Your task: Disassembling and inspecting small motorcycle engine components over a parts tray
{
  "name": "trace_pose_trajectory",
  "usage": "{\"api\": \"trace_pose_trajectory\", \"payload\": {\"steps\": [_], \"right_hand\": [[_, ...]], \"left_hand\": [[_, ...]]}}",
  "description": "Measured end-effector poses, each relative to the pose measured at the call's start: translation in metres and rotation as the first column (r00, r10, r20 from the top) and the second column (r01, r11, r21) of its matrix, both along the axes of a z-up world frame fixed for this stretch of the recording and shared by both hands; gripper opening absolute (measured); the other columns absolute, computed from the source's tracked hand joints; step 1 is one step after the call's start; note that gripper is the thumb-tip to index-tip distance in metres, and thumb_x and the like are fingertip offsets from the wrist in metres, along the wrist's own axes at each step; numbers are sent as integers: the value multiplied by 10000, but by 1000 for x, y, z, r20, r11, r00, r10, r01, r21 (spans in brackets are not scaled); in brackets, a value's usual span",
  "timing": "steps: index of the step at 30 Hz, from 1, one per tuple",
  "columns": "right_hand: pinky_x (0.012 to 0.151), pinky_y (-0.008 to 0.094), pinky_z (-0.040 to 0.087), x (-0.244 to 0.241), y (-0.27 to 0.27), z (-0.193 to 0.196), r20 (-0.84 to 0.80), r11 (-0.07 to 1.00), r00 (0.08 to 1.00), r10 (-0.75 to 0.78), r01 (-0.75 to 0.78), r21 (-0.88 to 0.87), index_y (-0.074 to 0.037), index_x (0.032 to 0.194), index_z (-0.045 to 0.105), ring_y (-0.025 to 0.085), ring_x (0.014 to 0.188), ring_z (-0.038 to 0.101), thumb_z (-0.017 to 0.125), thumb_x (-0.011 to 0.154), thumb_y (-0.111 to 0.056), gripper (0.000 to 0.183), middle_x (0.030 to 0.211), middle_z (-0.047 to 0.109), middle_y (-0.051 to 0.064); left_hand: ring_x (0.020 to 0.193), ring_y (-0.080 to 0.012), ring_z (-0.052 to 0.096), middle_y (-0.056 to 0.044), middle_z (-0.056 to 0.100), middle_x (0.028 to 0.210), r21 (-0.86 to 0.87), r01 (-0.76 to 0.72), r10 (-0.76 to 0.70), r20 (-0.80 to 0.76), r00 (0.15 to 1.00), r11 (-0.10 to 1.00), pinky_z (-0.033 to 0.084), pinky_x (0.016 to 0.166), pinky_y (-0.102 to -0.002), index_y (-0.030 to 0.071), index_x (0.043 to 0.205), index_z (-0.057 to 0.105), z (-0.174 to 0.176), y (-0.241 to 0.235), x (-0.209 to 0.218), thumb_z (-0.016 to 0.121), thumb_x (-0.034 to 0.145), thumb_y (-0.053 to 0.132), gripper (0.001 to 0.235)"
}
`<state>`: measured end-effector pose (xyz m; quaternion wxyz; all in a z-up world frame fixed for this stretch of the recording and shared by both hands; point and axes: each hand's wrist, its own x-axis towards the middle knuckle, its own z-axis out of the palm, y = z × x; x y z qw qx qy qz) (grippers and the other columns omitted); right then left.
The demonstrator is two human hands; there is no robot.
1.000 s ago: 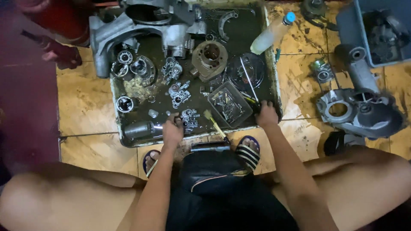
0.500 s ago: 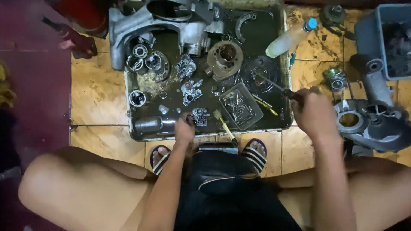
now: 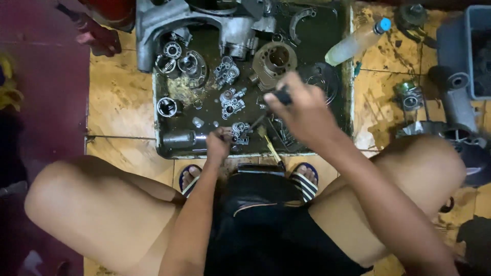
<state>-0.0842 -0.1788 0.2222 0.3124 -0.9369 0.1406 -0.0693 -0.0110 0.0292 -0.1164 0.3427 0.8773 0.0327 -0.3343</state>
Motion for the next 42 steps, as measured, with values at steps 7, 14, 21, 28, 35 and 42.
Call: {"api": "trace_pose_trajectory", "payload": {"steps": [7, 14, 21, 28, 35, 42], "right_hand": [[511, 366, 531, 33, 9, -52, 132, 987, 986, 104, -86, -134, -123, 1072, 562, 300, 551, 687, 686, 1019, -303, 225, 627, 630, 109], [562, 407, 568, 44, 15, -40, -39, 993, 993, 113, -112, 41, -95, 1162, 565, 298, 608, 704, 617, 1049, -271, 215, 755, 671, 157], [556, 443, 519, 41, 16, -32, -66, 971, 975, 211, -201, 129, -83, 1137, 538, 362, 651, 698, 602, 1036, -222, 183, 791, 657, 204], [574, 532, 563, 30, 30, -23, -57, 933, 938, 343, -332, 140, -67, 1205, 528, 483, 718, 718, 526, 1059, -199, 197, 1048, 667, 342], [655, 603, 611, 27, 33, -11, -239, 922, 891, 386, -373, 101, -68, 1350, 511, 551, 892, 715, 454, 1081, -247, 328, 1333, 561, 396], [672, 609, 602, 26, 33, -21, -239, 911, 882, 407, -412, 28, -38, 1346, 514, 557, 901, 709, 457, 1083, -258, 347, 1301, 583, 377]], "left_hand": [[1081, -337, 715, -87, 790, 1002, -146, 53, -41, 80, 996, 988, 590, 967, -447, 166, 1072, 793, -28, 0, -1, 745, 845, 150, 232], [1083, -308, 714, -49, 794, 972, -69, 140, -132, 119, 984, 988, 568, 980, -442, 217, 1055, 798, -26, 7, 3, 805, 831, 183, 227], [1064, -329, 719, -116, 782, 1009, -41, 123, -118, 113, 987, 991, 608, 919, -444, 138, 1048, 792, 24, 6, 1, 786, 887, 217, 180], [1315, -370, 572, -222, 615, 1334, 31, 78, -77, -25, 997, 996, 503, 1128, -483, 24, 1273, 634, 47, -3, 0, 720, 917, 529, 624], [1219, -391, 630, -210, 675, 1183, 54, 158, -159, 18, 987, 986, 554, 1039, -450, 18, 1104, 719, 51, -11, 5, 713, 945, 426, 438], [1176, -379, 650, -180, 693, 1108, 99, 182, -189, 72, 979, 978, 569, 1020, -458, 51, 1043, 745, 42, -1, 6, 678, 961, 451, 414]]}}
